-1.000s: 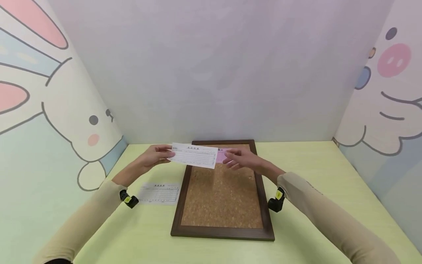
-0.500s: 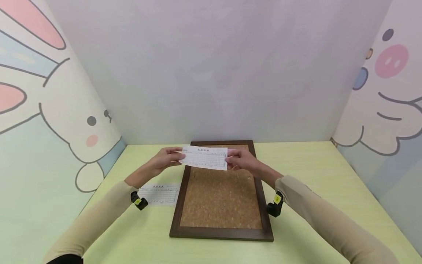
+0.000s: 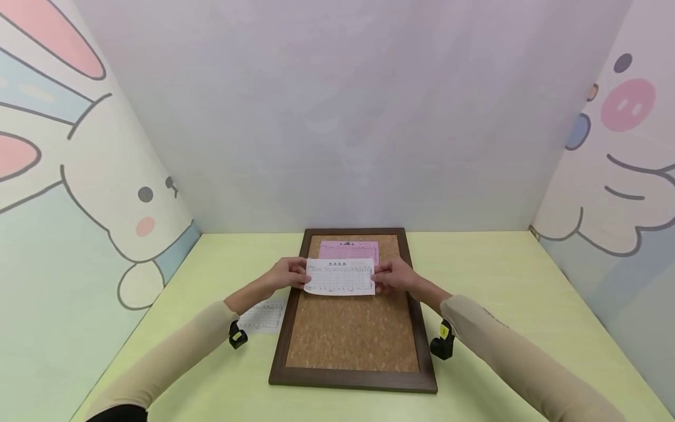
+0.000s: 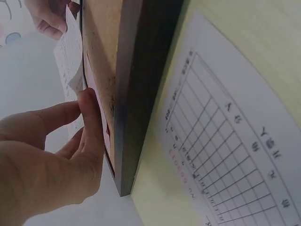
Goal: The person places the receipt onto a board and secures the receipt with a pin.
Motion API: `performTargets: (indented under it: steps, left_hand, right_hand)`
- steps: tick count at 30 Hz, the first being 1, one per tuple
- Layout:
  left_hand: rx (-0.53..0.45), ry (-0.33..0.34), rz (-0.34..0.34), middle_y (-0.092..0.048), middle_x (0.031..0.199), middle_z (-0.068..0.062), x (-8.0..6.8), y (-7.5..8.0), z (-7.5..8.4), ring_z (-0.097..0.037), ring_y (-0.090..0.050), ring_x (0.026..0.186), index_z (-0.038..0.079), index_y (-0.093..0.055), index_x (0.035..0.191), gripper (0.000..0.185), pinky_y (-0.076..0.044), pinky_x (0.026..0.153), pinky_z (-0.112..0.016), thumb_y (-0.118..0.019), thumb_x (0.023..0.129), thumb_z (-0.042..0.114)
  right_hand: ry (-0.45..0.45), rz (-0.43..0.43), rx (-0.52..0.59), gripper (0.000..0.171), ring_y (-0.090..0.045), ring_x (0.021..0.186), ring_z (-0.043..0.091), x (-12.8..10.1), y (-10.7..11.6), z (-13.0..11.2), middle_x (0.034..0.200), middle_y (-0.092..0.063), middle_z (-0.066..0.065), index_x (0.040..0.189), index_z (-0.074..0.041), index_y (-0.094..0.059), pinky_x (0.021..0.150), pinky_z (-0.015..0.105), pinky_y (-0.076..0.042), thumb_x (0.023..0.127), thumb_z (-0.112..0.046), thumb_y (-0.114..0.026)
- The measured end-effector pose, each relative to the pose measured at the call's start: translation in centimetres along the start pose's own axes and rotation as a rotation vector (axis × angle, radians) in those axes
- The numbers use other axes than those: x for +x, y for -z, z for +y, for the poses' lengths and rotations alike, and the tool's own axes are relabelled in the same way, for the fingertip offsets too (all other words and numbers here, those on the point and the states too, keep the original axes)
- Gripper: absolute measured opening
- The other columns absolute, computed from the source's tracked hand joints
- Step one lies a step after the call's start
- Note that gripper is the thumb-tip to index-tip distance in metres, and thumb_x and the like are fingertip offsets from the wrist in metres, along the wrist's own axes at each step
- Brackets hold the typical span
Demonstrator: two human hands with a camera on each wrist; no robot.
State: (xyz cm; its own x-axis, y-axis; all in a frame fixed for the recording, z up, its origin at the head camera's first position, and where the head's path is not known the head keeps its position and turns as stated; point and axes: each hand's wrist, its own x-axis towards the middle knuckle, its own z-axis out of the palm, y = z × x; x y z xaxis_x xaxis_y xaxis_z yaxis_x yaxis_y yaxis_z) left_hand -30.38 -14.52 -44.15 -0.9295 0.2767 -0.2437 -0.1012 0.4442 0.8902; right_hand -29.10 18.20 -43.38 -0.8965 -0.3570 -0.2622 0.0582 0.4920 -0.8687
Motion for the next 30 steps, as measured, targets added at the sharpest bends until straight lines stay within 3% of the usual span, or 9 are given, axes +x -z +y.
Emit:
performTargets:
  steps: [9, 12, 18, 25, 30]
  left_hand:
    - [0.040, -0.044, 0.016, -0.075, 0.099, -0.019, -0.2, -0.8, 0.3, -0.012, -0.071, 0.074, -0.003, -0.051, 0.133, 0.048, -0.061, 0.072, -0.031, -0.073, 0.091, -0.002]
    - [0.053, -0.068, 0.003, -0.075, 0.098, -0.019, -0.1, -0.8, 0.5, -0.013, -0.071, 0.074, -0.003, -0.057, 0.125, 0.037, -0.061, 0.072, -0.031, -0.072, 0.091, 0.000]
    - [0.183, -0.105, -0.027, -0.072, 0.089, -0.009, 0.3, -1.1, 0.7, -0.012, -0.066, 0.070, 0.000, -0.073, 0.111, 0.021, -0.058, 0.066, -0.026, -0.075, 0.091, 0.008]
    - [0.241, -0.122, -0.020, -0.069, 0.084, -0.006, 0.5, -1.3, 0.4, -0.011, -0.062, 0.066, 0.000, -0.073, 0.114, 0.026, -0.057, 0.063, -0.024, -0.078, 0.089, 0.007]
    - [0.239, -0.110, -0.032, -0.066, 0.079, -0.004, 0.1, -1.7, 0.3, -0.011, -0.059, 0.064, -0.001, -0.072, 0.114, 0.030, -0.054, 0.061, -0.023, -0.080, 0.086, 0.006]
  right_hand:
    - [-0.017, 0.014, 0.004, 0.025, -0.066, 0.069, 0.010, -0.5, 0.0, 0.4, 0.083, -0.074, 0.007, 0.117, 0.010, -0.069, 0.065, 0.024, -0.057, 0.101, -0.010, -0.063]
    - [-0.020, 0.025, 0.006, 0.026, -0.066, 0.068, 0.010, -0.5, 0.1, 0.4, 0.084, -0.074, 0.007, 0.118, 0.010, -0.068, 0.064, 0.023, -0.057, 0.101, -0.009, -0.063]
    - [-0.009, 0.055, -0.035, 0.038, -0.067, 0.067, 0.011, -0.3, 0.1, 0.5, 0.086, -0.076, 0.011, 0.130, 0.012, -0.061, 0.062, 0.023, -0.057, 0.099, -0.009, -0.065]
    - [0.156, 0.069, -0.253, 0.066, -0.066, 0.066, 0.014, -0.6, 0.2, 0.5, 0.080, -0.074, 0.011, 0.148, 0.014, -0.040, 0.060, 0.028, -0.056, 0.093, -0.005, -0.072]
    - [0.275, 0.071, -0.375, 0.053, -0.063, 0.069, 0.014, -0.8, 0.0, 1.0, 0.084, -0.073, 0.011, 0.137, 0.012, -0.055, 0.058, 0.024, -0.052, 0.090, -0.004, -0.075]
